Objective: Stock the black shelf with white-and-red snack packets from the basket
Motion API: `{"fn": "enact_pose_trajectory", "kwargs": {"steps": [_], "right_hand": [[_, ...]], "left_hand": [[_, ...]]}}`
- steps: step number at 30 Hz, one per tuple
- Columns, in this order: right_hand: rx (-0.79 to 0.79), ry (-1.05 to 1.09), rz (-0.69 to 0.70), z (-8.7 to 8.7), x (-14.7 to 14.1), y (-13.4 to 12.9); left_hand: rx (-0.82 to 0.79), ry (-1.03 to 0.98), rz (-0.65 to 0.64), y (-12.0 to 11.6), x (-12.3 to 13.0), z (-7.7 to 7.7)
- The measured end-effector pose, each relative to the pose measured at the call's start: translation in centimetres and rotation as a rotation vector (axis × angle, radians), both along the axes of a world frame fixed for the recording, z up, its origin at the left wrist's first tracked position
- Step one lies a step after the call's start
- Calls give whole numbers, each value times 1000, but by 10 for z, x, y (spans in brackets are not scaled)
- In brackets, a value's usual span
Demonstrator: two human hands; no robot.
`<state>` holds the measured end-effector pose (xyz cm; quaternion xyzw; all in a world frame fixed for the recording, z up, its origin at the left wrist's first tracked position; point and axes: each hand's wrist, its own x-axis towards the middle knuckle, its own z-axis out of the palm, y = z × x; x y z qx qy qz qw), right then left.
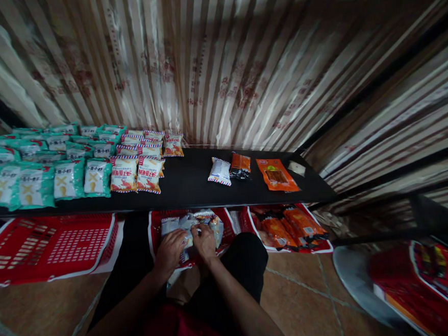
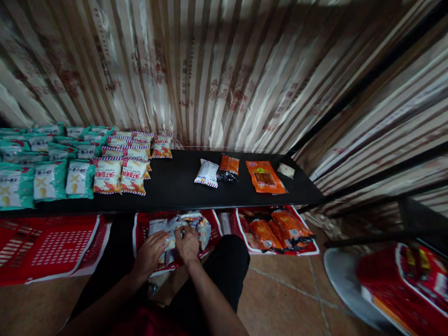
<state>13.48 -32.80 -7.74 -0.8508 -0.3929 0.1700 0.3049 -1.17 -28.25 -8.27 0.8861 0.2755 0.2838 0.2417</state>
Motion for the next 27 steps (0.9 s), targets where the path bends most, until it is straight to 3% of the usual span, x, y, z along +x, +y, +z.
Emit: {"fn": "enact_pose_trajectory", "kwargs": {"steps": [3,10,20,27], "right_hand": [[94,-69,159,4,-1,-1],[219,36,470,16,-4,-7],[149,19,552,20,-2,-13],[106,-9,457,15,-7,-14]], "left_hand": [[7,-6,-14,1,1,7],[-25,-41,-80,6,4,21],[-261,-22,-69,24,5,29],[-497,68,-24,34,7,31]]}}
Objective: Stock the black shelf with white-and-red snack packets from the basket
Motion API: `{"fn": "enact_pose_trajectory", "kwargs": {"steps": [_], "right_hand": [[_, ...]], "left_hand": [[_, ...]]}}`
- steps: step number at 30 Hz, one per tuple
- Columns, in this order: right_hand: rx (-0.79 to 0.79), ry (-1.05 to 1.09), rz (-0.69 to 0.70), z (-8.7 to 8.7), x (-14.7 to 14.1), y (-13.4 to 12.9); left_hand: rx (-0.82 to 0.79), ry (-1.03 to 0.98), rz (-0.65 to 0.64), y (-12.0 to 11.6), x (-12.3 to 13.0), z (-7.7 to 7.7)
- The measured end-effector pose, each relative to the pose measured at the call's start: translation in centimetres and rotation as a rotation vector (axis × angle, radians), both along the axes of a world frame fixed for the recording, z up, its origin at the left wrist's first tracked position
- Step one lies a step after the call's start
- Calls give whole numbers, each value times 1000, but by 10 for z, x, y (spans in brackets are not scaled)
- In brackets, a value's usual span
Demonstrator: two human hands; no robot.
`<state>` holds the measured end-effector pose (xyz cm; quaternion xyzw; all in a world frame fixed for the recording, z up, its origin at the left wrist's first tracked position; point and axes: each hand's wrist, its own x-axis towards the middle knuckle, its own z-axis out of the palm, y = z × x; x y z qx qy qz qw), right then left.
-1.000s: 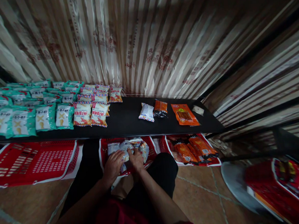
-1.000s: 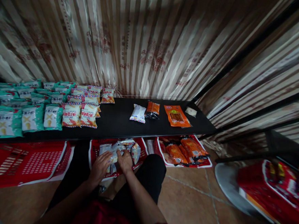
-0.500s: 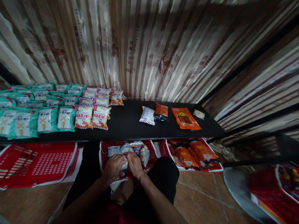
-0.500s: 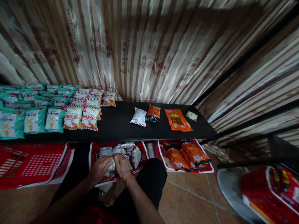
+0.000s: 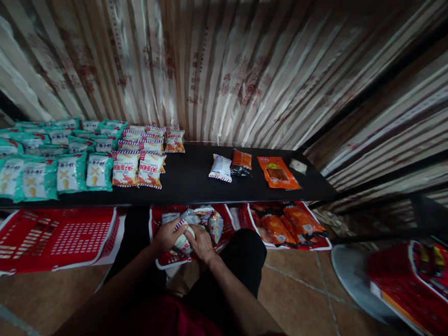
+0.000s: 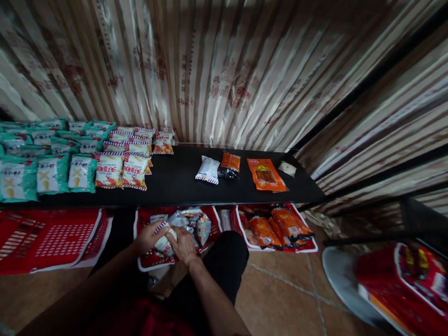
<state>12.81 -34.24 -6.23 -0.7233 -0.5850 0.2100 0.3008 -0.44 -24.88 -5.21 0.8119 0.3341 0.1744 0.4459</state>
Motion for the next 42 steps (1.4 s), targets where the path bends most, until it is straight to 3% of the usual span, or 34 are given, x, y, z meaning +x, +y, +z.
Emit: {"fn": "enact_pose_trajectory", "kwargs": {"steps": [11,19,25,42], "right_hand": [[-63,134,-264,1,-1,4],[-147,167,-453,9,-5,12],[-162,210,-542,12,-7,17],[-156,412,-619,28,-12,25]], "left_hand": [[-343,-104,26,16,-7,-6],[-802,-340,315,1,2,4],[-819,-536,355,-10,10,13],[-749,-579,347,-18,21,-7]]}}
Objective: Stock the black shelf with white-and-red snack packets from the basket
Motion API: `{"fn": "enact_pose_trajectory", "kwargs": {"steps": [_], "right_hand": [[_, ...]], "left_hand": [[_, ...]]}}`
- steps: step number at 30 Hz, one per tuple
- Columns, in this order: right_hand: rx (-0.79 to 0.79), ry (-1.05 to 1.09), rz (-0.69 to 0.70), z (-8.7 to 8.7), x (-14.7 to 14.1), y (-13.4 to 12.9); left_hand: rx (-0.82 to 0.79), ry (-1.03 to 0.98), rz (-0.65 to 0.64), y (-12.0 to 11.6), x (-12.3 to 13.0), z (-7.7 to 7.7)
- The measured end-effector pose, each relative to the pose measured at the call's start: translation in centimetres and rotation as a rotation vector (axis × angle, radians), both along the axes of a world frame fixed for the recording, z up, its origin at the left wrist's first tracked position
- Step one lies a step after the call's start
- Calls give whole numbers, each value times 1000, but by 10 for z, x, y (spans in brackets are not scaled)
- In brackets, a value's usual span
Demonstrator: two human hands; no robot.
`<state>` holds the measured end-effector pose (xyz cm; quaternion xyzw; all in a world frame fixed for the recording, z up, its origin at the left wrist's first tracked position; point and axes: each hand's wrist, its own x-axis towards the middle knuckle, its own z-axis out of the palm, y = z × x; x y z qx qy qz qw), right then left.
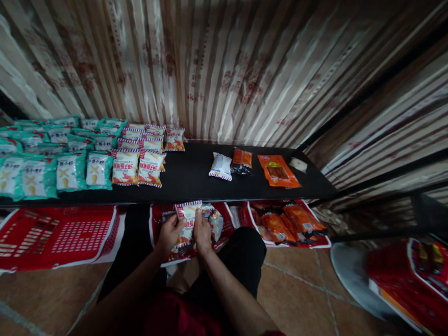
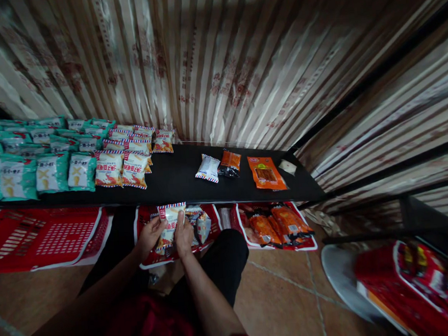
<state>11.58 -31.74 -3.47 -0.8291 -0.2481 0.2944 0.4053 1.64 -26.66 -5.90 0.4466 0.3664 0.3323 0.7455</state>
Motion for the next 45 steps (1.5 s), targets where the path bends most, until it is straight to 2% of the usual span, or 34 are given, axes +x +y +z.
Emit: {"fn": "enact_pose_trajectory", "kwargs": {"steps": [4,12,17,25,31,38,45], "right_hand": [[40,-21,-13,3,0,2],[106,-10,-2,3,-1,6],[171,48,6,5,-4,8],[244,71,75,20,-8,10],[175,-3,151,29,-4,14],[176,-53,121,36,4,27],[181,-122,88,34,15,46]], "left_hand": [[73,29,25,-2,2,-2],[283,268,105,-5,0,2],[380,352,137,-5,-3,6],[426,438,182,11,-5,18],[431,487,166,25,2,28],[441,551,142,38,13,39],[416,543,186,52,25,52]]}}
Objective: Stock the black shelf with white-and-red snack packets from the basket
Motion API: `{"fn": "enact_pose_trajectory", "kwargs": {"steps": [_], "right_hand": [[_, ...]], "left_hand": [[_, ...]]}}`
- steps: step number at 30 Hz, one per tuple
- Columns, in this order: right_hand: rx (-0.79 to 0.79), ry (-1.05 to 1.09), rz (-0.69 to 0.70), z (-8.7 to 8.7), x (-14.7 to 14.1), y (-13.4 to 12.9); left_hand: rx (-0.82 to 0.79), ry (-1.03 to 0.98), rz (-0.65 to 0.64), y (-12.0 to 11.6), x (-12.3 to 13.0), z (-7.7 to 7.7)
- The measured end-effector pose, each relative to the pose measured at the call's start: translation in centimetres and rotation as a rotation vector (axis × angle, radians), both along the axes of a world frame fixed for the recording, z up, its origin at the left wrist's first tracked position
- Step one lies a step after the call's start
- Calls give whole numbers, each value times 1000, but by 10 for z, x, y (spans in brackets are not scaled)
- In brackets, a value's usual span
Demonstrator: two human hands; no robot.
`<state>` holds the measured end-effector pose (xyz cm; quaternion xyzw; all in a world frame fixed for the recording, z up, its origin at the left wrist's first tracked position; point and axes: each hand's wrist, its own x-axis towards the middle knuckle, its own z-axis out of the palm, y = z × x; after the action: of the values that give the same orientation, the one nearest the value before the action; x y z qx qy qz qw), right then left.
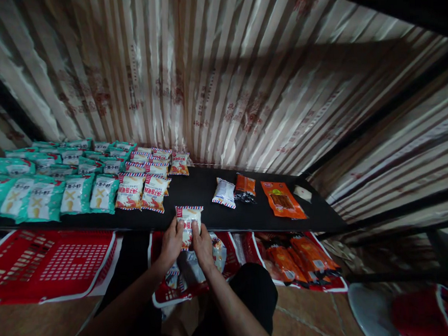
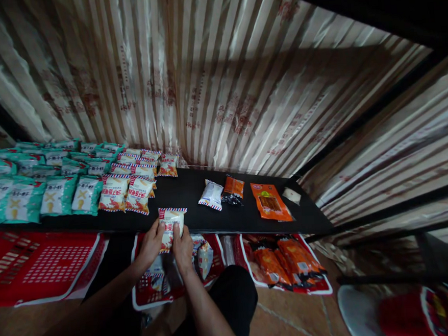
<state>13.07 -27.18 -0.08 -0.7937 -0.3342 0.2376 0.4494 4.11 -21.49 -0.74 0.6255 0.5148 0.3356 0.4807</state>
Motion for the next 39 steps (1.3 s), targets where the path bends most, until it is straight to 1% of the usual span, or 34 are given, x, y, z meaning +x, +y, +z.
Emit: {"fn": "enact_pose_trajectory", "kwargs": {"steps": [4,10,15,18,23,26,30,34,39], "right_hand": [[-20,-18,3,2,6,12],[-26,-59,19,9,13,26],[-21,-30,69,15,18,37],[-22,0,86,17,22,42],[10,13,136,12,28,49],[10,-33,158,6,30,54],[-3,-96,132,1,32,62],[-32,-133,105,0,35,69],[-9,-170,73,-1,40,79]], "left_hand": [[4,7,10,7,1,2],[14,49,-49,18,6,6],[100,48,1,34,13,6],[115,37,14,43,16,5],[93,-16,30,56,22,6],[55,30,53,61,25,7],[11,75,70,67,31,7],[31,28,109,68,36,2],[175,38,109,62,42,-12]]}}
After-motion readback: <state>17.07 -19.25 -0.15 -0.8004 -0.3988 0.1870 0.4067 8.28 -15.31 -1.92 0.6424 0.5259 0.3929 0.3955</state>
